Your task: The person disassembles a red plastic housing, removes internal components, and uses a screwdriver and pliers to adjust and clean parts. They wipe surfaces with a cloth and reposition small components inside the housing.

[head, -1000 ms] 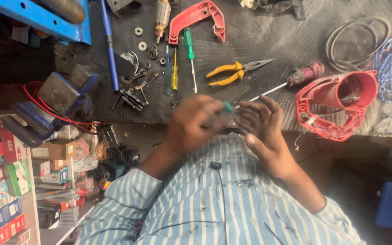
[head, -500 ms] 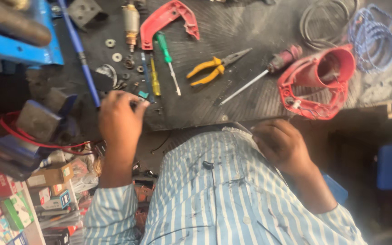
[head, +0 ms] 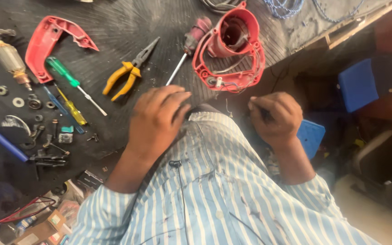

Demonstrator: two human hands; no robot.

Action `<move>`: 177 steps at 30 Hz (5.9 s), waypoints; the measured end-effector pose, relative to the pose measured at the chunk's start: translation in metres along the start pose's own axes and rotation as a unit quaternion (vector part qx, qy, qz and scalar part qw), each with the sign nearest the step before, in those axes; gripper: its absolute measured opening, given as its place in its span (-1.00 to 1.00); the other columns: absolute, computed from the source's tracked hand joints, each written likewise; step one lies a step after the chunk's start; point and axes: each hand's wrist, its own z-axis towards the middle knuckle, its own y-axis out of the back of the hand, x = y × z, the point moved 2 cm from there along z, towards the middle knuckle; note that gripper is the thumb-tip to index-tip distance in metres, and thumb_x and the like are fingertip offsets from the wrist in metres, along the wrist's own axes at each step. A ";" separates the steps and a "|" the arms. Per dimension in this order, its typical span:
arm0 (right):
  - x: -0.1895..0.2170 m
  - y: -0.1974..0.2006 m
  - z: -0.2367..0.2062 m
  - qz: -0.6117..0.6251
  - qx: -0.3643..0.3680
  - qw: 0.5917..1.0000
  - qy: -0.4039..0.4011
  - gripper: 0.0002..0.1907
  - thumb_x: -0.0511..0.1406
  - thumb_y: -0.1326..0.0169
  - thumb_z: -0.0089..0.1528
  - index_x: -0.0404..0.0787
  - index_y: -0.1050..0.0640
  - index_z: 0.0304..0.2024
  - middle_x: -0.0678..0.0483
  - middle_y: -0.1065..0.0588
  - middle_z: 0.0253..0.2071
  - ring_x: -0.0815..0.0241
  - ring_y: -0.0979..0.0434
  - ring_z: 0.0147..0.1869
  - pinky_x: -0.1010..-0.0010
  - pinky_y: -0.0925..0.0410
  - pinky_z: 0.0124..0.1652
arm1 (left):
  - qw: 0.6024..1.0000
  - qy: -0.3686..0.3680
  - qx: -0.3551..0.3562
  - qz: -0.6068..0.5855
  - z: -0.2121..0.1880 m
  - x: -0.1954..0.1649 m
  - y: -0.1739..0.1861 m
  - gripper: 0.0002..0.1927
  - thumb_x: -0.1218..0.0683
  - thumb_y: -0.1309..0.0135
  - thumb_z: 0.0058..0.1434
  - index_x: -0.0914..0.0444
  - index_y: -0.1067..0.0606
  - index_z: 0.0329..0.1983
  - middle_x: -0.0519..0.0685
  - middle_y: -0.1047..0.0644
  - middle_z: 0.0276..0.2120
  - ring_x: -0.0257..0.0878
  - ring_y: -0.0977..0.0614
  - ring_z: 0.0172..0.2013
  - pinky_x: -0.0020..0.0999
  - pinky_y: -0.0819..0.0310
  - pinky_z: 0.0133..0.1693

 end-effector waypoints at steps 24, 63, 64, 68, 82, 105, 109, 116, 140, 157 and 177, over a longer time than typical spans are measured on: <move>-0.152 0.009 0.078 0.178 0.000 0.969 0.174 -0.76 -0.39 -0.35 0.13 -0.24 -0.51 -0.29 0.02 -0.50 -0.39 0.00 -0.55 -0.31 0.26 -0.40 -0.25 | 0.990 -0.126 0.001 0.064 0.074 -0.048 -0.089 -0.84 0.08 -0.32 0.20 0.13 -0.61 -0.18 -0.19 -0.60 -0.14 -0.31 -0.60 -0.10 -0.12 -0.29 0.13; -0.100 -0.006 0.092 0.245 0.012 0.952 0.185 -0.79 -0.49 -0.32 0.12 -0.32 -0.53 -0.28 -0.03 -0.51 -0.32 0.02 -0.57 -0.24 0.24 -0.42 -0.18 | 0.930 0.268 -0.006 0.252 0.000 0.069 -0.035 -0.33 -0.05 -0.44 -0.05 0.20 -0.50 0.14 0.02 -0.50 0.01 0.02 -0.52 0.03 -0.03 -0.40 0.04; -0.097 -0.006 0.091 0.240 0.004 0.953 0.183 -0.80 -0.48 -0.32 0.12 -0.32 -0.53 -0.28 -0.03 -0.51 -0.32 0.02 -0.57 -0.25 0.25 -0.42 -0.18 | 0.930 0.265 -0.003 0.253 0.000 0.070 -0.035 -0.32 -0.04 -0.43 -0.03 0.19 -0.50 0.17 0.02 -0.49 0.03 0.02 -0.51 0.04 -0.03 -0.39 0.03; -0.089 -0.010 0.085 0.221 -0.011 0.960 0.174 -0.81 -0.47 -0.30 0.15 -0.32 -0.51 -0.28 -0.03 -0.53 -0.32 0.01 -0.59 -0.24 0.21 -0.44 -0.14 | 0.933 0.263 0.003 0.246 -0.005 0.075 -0.034 -0.31 0.00 -0.42 0.02 0.19 -0.47 0.23 0.03 -0.46 0.07 0.04 -0.49 0.06 -0.02 -0.37 0.02; -0.045 -0.008 0.074 0.178 -0.063 0.981 0.049 -0.84 -0.47 -0.24 0.32 -0.34 -0.51 -0.11 -0.09 -0.53 -0.19 0.09 -0.58 -0.15 0.38 -0.43 -0.10 | 0.935 0.206 0.099 0.272 0.000 0.076 -0.098 -0.88 0.07 -0.09 0.33 0.20 -0.47 -0.17 0.02 -0.56 -0.25 -0.06 -0.63 -0.21 -0.16 -0.45 -0.24; 0.054 0.097 0.149 0.577 -0.087 0.812 0.026 -0.59 -0.06 -0.13 0.31 -0.11 -0.33 0.03 0.05 -0.31 -0.40 0.23 -0.41 -0.54 0.37 -0.37 -0.55 | 0.651 0.404 0.062 -0.640 0.022 0.002 -0.070 -0.64 -0.13 0.06 0.47 0.27 -0.48 -0.10 -0.03 -0.56 -0.30 -0.29 -0.57 -0.31 -0.34 -0.51 -0.25; 0.048 0.082 0.137 0.589 -0.111 0.800 0.010 -0.50 0.11 0.08 0.39 -0.19 -0.36 -0.09 0.01 -0.28 -0.48 0.28 -0.34 -0.64 0.41 -0.33 -0.56 | 0.534 0.500 0.101 -0.674 0.006 0.010 -0.098 -0.73 0.08 0.00 0.32 0.22 -0.38 0.06 0.02 -0.59 -0.05 -0.17 -0.64 -0.08 -0.18 -0.59 -0.03; 0.044 0.058 0.128 0.598 -0.144 0.788 -0.028 -0.48 0.11 0.10 0.38 -0.21 -0.31 -0.20 -0.02 -0.26 -0.54 0.24 -0.27 -0.69 0.37 -0.27 -0.60 | 0.551 0.432 0.095 -0.708 0.022 0.008 -0.117 -0.54 0.21 -0.08 0.31 0.28 -0.31 0.27 0.03 -0.49 0.12 -0.15 -0.57 0.10 -0.11 -0.50 0.15; 0.032 0.057 0.109 0.635 -0.047 0.770 -0.027 -0.42 0.15 0.00 0.36 -0.23 -0.35 -0.21 -0.01 -0.30 -0.52 0.22 -0.33 -0.60 0.45 -0.26 -0.58 | 0.536 0.432 0.067 -0.722 0.028 -0.001 -0.111 -0.47 0.27 -0.05 0.29 0.23 -0.26 0.32 0.04 -0.46 0.13 -0.14 -0.55 0.10 -0.09 -0.52 0.15; 0.060 0.066 0.096 0.559 -0.098 0.822 0.050 -0.60 -0.12 0.05 0.43 -0.26 -0.39 -0.40 -0.04 -0.43 -0.44 0.31 -0.39 -0.52 0.40 -0.35 -0.48 | 0.550 0.440 0.079 -0.706 0.021 -0.006 -0.122 -0.58 0.26 -0.02 0.32 0.24 -0.28 0.23 0.10 -0.50 0.07 -0.08 -0.64 0.01 -0.15 -0.65 0.04; 0.087 0.110 0.146 0.526 -0.017 0.850 -0.001 -0.60 -0.13 -0.09 0.38 -0.39 -0.45 -0.24 -0.10 -0.42 -0.16 0.01 -0.44 -0.01 0.23 -0.34 0.04 | 0.595 0.422 0.053 -0.682 0.025 -0.006 -0.130 -0.64 0.02 0.09 0.43 0.21 -0.32 0.24 0.09 -0.52 0.04 -0.08 -0.65 -0.08 -0.10 -0.65 -0.07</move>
